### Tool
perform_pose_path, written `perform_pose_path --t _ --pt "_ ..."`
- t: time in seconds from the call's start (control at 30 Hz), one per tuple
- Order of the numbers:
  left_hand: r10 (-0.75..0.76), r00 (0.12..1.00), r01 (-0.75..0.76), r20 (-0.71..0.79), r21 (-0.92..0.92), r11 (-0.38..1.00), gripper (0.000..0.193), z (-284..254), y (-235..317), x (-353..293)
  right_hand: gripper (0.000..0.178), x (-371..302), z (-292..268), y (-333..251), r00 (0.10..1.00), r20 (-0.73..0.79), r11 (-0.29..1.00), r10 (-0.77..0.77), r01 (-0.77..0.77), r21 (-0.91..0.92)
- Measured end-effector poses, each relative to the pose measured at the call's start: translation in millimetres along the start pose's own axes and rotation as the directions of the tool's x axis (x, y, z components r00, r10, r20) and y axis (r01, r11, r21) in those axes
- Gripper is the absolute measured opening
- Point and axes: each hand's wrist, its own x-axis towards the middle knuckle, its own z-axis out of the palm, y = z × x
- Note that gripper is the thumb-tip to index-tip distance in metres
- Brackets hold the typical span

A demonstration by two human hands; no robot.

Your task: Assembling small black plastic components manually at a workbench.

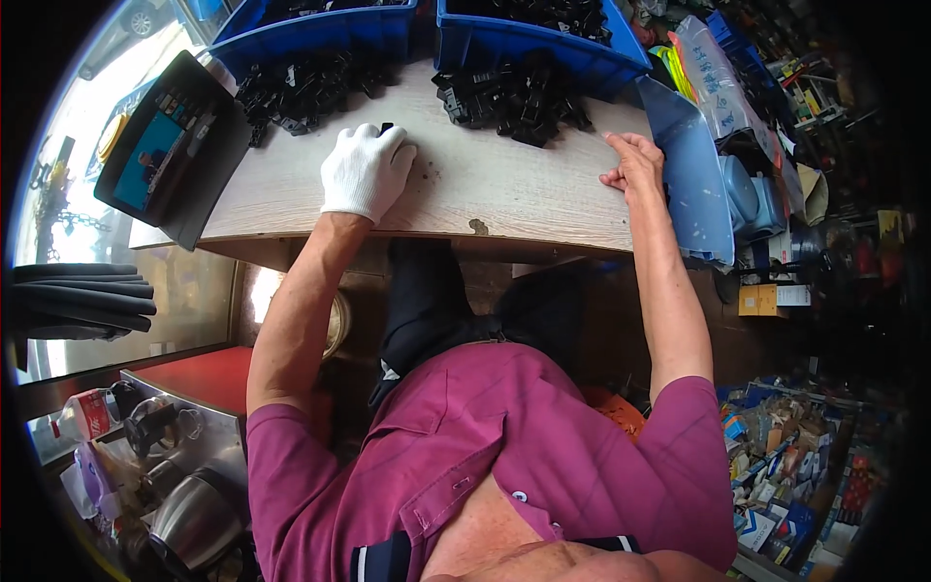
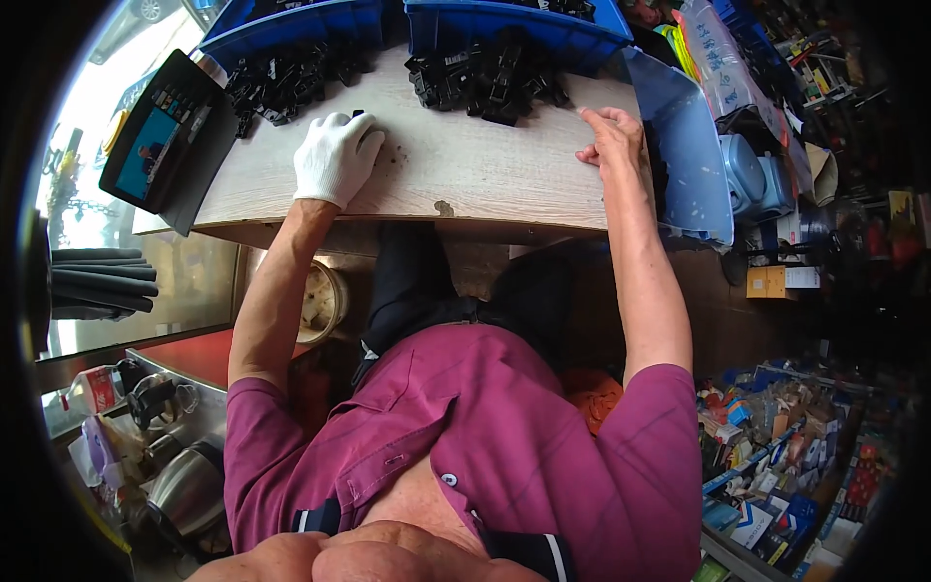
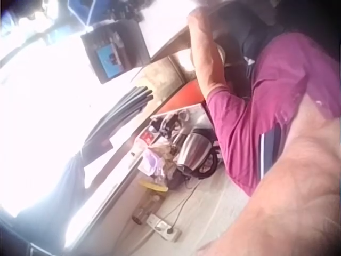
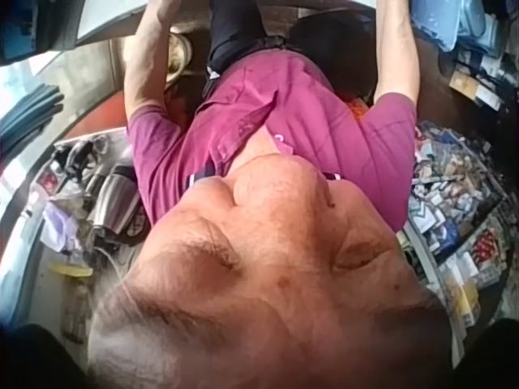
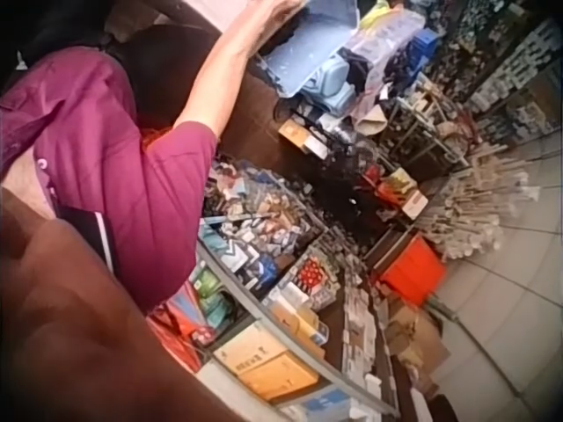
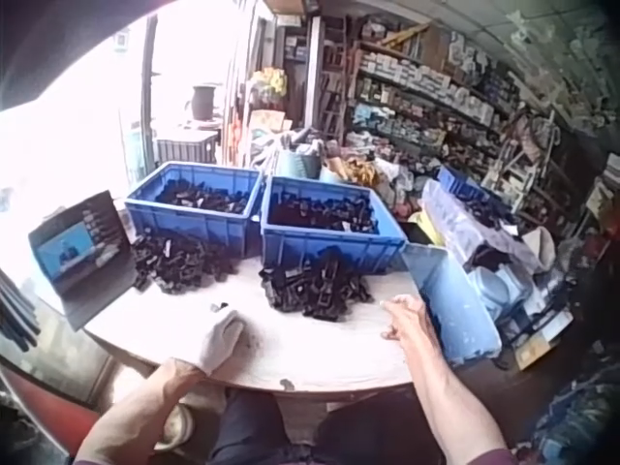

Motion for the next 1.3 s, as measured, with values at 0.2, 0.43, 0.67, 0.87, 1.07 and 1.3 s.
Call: perform_pose_path --t 0.2,0.43,0.67,0.87,1.07,1.3 --pt "0.076 0.996 -0.078 -0.037 -0.063 0.995 0.016 17.7 18.1 -0.1 0.045 11.2 33.4 -5.3 0.996 0.012 0.962 -0.084 0.084 -0.26" --pt "0.04 0.998 -0.046 -0.04 -0.162 0.986 0.015 17.9 22.4 0.8 0.038 7.9 33.6 -7.2 0.993 -0.001 0.878 -0.115 0.101 -0.468" --pt "-0.142 0.99 0.112 -0.018 -0.522 0.846 0.026 18.6 30.3 -4.8 0.04 -47.0 20.6 -13.8 0.967 0.229 0.915 0.115 -0.013 -0.404" --pt "-0.236 0.972 0.174 0.016 -0.722 0.67 0.027 17.6 65.1 -11.4 0.04 -54.0 11.6 -7.2 0.954 0.298 0.957 0.018 0.07 -0.28" --pt "-0.182 0.983 0.127 -0.002 -0.708 0.694 0.026 23.2 76.6 -11.0 0.059 -49.0 20.0 -13.4 0.918 0.389 0.941 -0.079 0.198 -0.276" --pt "-0.142 0.99 0.116 0.019 -0.695 0.709 0.027 23.0 78.3 -9.5 0.038 -50.5 25.8 -14.7 0.893 0.444 0.862 -0.069 0.277 -0.425"
